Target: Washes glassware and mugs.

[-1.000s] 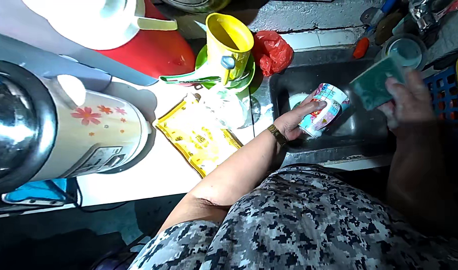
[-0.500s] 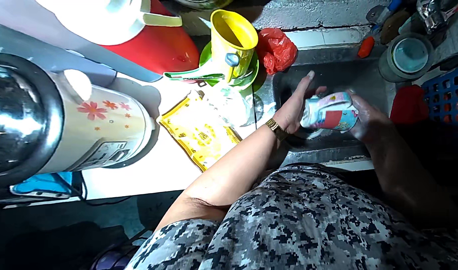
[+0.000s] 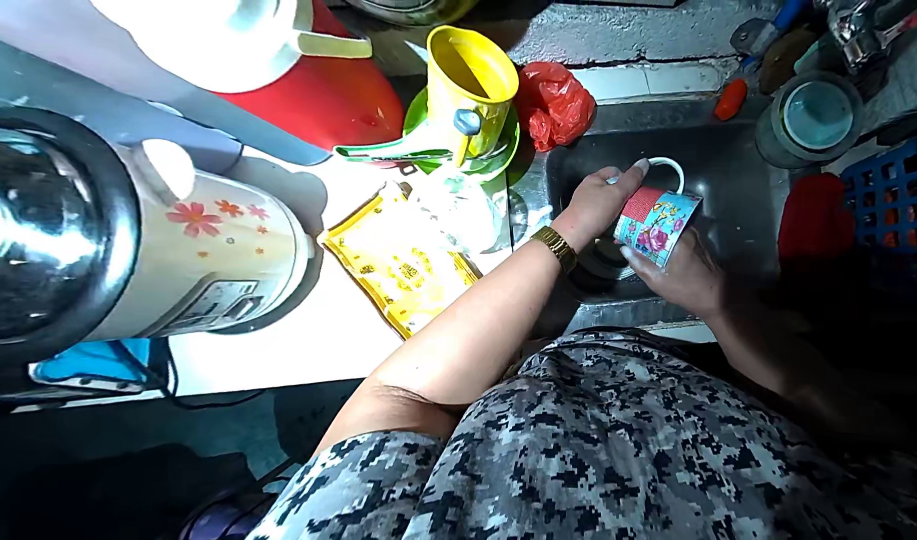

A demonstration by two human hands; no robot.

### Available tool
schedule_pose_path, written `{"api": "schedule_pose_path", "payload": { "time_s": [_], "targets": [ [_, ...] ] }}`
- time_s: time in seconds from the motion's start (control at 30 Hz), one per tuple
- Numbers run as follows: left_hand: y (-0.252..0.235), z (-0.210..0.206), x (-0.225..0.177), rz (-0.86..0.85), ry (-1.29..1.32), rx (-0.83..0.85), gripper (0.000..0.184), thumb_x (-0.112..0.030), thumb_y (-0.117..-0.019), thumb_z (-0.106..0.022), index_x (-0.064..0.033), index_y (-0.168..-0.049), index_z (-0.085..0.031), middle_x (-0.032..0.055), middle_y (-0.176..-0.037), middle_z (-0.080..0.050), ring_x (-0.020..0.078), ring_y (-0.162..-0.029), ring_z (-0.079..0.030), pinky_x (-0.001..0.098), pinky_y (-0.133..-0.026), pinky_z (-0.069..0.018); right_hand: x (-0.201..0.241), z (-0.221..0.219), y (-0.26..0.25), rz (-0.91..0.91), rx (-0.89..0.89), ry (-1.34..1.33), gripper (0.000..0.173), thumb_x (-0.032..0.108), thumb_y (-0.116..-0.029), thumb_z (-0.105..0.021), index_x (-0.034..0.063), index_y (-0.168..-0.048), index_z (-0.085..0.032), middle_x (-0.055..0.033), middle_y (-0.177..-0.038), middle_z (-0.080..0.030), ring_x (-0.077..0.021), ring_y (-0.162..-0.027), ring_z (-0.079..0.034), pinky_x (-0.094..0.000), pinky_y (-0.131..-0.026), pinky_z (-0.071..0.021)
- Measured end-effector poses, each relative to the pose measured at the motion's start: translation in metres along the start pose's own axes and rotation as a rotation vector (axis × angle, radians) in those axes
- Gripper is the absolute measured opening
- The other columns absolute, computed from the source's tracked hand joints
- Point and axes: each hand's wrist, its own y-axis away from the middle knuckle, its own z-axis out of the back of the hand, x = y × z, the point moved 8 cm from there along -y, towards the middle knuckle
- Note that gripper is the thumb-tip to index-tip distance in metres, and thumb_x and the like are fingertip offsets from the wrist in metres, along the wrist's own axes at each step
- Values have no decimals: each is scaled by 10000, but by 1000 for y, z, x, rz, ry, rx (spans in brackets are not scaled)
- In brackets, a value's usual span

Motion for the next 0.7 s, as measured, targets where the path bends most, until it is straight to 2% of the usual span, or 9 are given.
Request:
{"api": "schedule_pose_path", "payload": {
  "time_s": [0.1,0.17,0.33,0.4,0.5,0.57,0.63,0.67,0.7],
  "targets": [
    [8,1,-17,-199,-21,-9,464,-442,-1087,-417,-91,-1371,-525,119,-1173,-662,175,-1014,-676,404,-883,-574,-15,13,-4,-292,-147,-518,360,141,-905,-728,-18,-1200,-598,-22,-1045,-725,-38,-979,-706,-254,-918,-599],
    [16,1,-35,-407,-45,49,538,-367,-1056,-473,-63,-1498,-434,145,-1417,-547,185,-1236,-590,380,-1033,-512,-31,13,-4,-529,-318,-882,219,129,-956,-661,53,-1146,-582,7,-966,-721,-81,-897,-715,-323,-849,-621],
    [46,-9,-54,-927,-330,-7,811,-412,-871,-673,89,-1460,-430,246,-1412,-545,287,-1314,-544,424,-1114,-454,-51,1,-3,-938,-391,-1275,431,419,-1061,-505,86,-1331,-551,-97,-1131,-681,-198,-1022,-682,-418,-868,-596],
    [56,-10,-52,-1012,-473,-103,803,-477,-858,-670,59,-1429,-491,233,-1352,-579,289,-1234,-593,438,-1031,-511,-53,0,-2,-1029,-431,-1341,459,445,-1047,-520,92,-1338,-551,-112,-1150,-685,-224,-1042,-686,-442,-873,-595],
    [58,-6,-45,-924,-467,-221,672,-453,-904,-648,52,-1339,-557,215,-1249,-637,254,-1122,-647,413,-962,-540,-49,-1,1,-1004,-475,-1283,453,439,-1047,-523,87,-1331,-553,-108,-1138,-682,-216,-1034,-682,-431,-869,-593],
    [48,-2,-36,-702,-278,-248,560,-383,-948,-627,37,-1312,-557,163,-1178,-663,184,-1049,-664,364,-922,-552,-47,6,-2,-774,-505,-1089,380,361,-1074,-500,25,-1238,-569,-107,-1059,-672,-194,-983,-677,-409,-874,-591],
    [32,-1,-16,-347,40,-219,412,-389,-1017,-543,-61,-1267,-546,56,-967,-678,96,-757,-668,279,-661,-580,-38,21,-6,-450,-549,-732,216,231,-1057,-525,34,-1044,-613,-23,-897,-653,-88,-852,-659,-316,-811,-580],
    [26,-4,-4,-156,207,-169,410,-450,-1062,-467,-98,-1262,-533,53,-862,-654,104,-592,-610,258,-508,-533,-29,27,-7,-277,-561,-533,175,159,-1034,-555,1,-1044,-631,-12,-901,-658,-36,-859,-651,-253,-818,-565],
    [22,-8,7,9,347,-110,462,-525,-1073,-399,-125,-1256,-540,63,-805,-628,123,-514,-552,259,-437,-482,-22,29,-7,-148,-561,-350,195,125,-1002,-598,-58,-1047,-645,-65,-913,-670,-48,-879,-656,-235,-835,-554]
  ]
}}
